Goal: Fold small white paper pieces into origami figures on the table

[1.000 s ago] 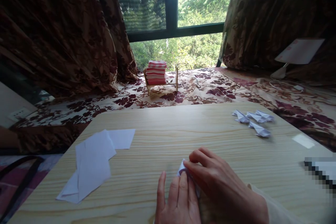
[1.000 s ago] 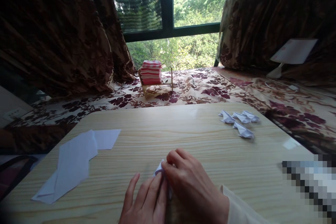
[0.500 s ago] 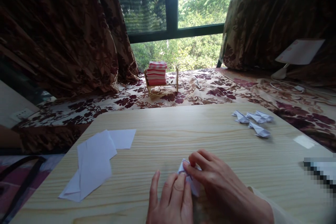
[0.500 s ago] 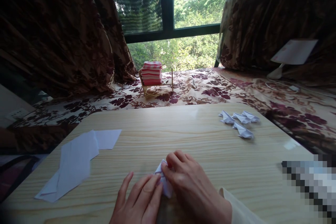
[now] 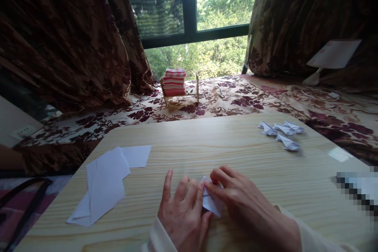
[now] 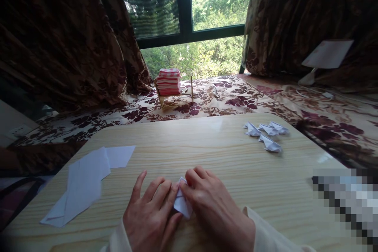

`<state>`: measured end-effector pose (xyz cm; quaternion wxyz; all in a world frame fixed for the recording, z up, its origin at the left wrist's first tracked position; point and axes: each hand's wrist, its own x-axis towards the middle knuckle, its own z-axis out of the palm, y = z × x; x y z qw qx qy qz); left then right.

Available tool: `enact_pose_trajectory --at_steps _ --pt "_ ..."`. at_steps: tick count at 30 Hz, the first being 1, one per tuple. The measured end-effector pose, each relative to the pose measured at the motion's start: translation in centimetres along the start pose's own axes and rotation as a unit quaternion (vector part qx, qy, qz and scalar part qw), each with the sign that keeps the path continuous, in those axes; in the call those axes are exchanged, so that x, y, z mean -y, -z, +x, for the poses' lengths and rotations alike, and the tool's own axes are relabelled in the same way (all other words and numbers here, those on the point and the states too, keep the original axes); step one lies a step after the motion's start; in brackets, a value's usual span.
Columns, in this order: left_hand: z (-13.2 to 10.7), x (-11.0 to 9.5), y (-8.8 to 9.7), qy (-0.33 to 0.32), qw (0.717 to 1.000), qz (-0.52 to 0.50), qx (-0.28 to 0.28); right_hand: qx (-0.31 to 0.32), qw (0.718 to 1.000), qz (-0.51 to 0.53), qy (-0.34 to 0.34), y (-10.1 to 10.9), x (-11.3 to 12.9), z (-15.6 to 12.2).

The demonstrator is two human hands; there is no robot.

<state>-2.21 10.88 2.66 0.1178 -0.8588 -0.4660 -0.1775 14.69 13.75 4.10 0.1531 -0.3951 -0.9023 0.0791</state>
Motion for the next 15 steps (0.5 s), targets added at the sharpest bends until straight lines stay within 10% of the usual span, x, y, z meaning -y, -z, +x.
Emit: enact_pose_trajectory --at_steps 15 --pt "0.0 -0.3 0.4 -0.006 1.000 0.013 -0.004 -0.045 0.988 -0.144 0.043 -1.0 0.0 -0.2"
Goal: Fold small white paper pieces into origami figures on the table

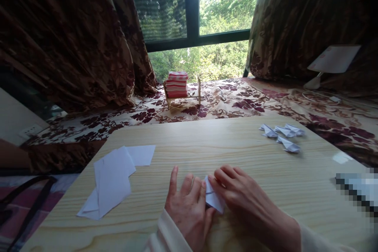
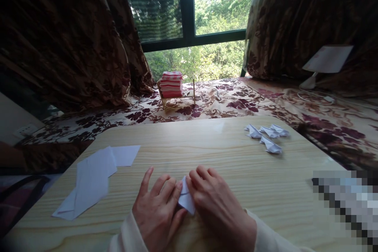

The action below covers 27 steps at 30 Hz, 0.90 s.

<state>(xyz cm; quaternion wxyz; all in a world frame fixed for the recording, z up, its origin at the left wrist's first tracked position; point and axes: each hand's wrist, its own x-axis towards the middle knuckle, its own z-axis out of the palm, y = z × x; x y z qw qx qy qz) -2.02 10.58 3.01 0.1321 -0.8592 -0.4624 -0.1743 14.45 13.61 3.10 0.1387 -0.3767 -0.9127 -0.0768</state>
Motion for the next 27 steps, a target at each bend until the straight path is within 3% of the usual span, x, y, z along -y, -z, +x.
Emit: enact_pose_trajectory --at_steps 6,12,13,15,19,22,24,27 --pt "-0.5 0.1 -0.2 0.011 1.000 -0.012 -0.001 0.032 0.999 0.007 0.016 1.4 -0.5 -1.7" --pt "-1.8 0.1 -1.3 0.018 0.997 -0.051 -0.052 0.096 0.979 0.129 -0.127 3.9 -1.6 0.5" --pt "-1.8 0.1 -1.3 0.028 0.995 -0.071 -0.071 0.101 0.973 0.137 -0.156 4.0 -1.5 0.9" --pt "-1.6 -0.1 -1.1 0.081 0.989 -0.112 -0.058 0.106 0.968 0.138 -0.179 3.8 -1.1 1.5" --pt "-0.1 -0.1 0.2 0.183 0.971 -0.152 0.000 0.102 0.968 0.137 -0.184 2.9 0.0 1.8" --pt "1.9 0.5 1.2 0.241 0.953 -0.147 0.109 0.105 0.967 0.147 -0.181 2.6 0.1 1.9" --pt "3.4 1.0 1.6 0.253 0.938 -0.131 0.196 0.108 0.965 0.157 -0.177 2.5 -0.1 2.0" --pt "5.1 1.5 1.7 0.238 0.936 -0.125 0.229 0.106 0.964 0.170 -0.173 2.4 -0.3 2.1"
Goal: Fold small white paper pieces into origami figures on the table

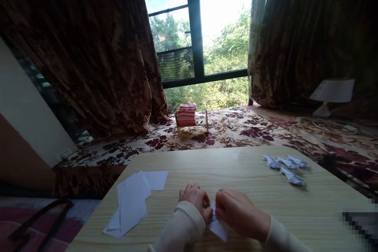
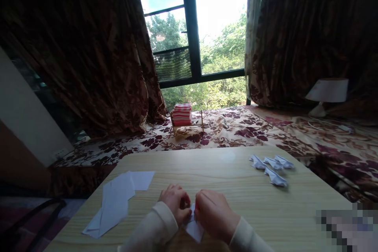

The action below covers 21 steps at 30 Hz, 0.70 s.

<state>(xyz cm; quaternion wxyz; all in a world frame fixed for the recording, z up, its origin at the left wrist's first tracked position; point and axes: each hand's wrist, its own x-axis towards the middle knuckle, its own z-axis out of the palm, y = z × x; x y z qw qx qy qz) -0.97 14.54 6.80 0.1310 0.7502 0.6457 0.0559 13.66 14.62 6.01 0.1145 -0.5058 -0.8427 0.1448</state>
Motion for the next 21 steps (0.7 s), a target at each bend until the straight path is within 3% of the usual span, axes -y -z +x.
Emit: enact_pose_trajectory --at_steps 11,21 --pt "1.4 0.2 -0.3 -0.043 0.998 0.022 0.039 0.019 0.998 0.061 -0.001 0.3 -0.7 1.1" --pt "0.7 0.9 0.0 -0.069 0.997 -0.003 0.023 0.047 0.997 0.052 0.010 0.9 -0.6 1.6"
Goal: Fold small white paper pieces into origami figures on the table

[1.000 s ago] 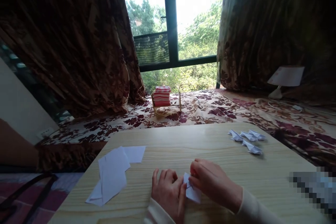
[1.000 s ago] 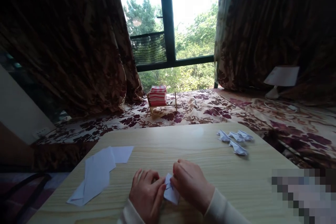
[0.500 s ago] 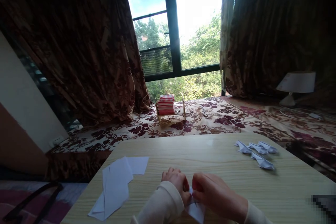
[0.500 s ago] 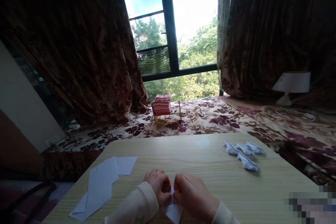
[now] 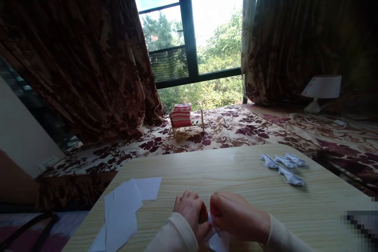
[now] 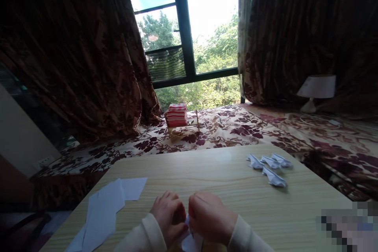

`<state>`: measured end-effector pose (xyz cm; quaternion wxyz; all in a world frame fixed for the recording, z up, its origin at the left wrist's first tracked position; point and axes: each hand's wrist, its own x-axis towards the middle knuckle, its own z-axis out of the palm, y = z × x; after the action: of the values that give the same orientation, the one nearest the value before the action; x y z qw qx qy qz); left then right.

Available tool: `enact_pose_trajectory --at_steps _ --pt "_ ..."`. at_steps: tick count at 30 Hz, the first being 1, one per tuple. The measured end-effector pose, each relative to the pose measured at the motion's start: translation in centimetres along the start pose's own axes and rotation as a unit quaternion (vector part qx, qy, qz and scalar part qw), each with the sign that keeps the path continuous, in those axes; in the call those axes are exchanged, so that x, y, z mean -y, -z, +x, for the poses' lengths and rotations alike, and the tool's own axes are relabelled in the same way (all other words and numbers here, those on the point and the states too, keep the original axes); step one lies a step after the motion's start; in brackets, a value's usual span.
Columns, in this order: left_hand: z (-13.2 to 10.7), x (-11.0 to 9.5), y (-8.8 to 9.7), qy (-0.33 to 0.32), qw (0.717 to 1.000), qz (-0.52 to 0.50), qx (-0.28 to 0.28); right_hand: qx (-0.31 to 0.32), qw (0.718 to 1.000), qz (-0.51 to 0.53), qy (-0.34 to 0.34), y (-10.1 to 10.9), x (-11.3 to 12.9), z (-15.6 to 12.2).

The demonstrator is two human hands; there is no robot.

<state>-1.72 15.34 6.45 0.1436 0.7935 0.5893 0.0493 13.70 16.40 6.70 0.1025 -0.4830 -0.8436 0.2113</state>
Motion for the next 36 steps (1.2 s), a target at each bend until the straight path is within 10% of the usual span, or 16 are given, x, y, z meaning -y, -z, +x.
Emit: enact_pose_trajectory --at_steps 26,36 --pt "-0.4 -0.1 -1.1 -0.006 0.998 -0.056 -0.025 -0.017 0.997 0.080 0.005 -0.6 -0.5 -0.5" --pt "1.7 0.8 -0.3 0.015 0.926 -0.378 0.002 -0.082 0.967 0.239 0.037 0.9 -1.2 0.4"
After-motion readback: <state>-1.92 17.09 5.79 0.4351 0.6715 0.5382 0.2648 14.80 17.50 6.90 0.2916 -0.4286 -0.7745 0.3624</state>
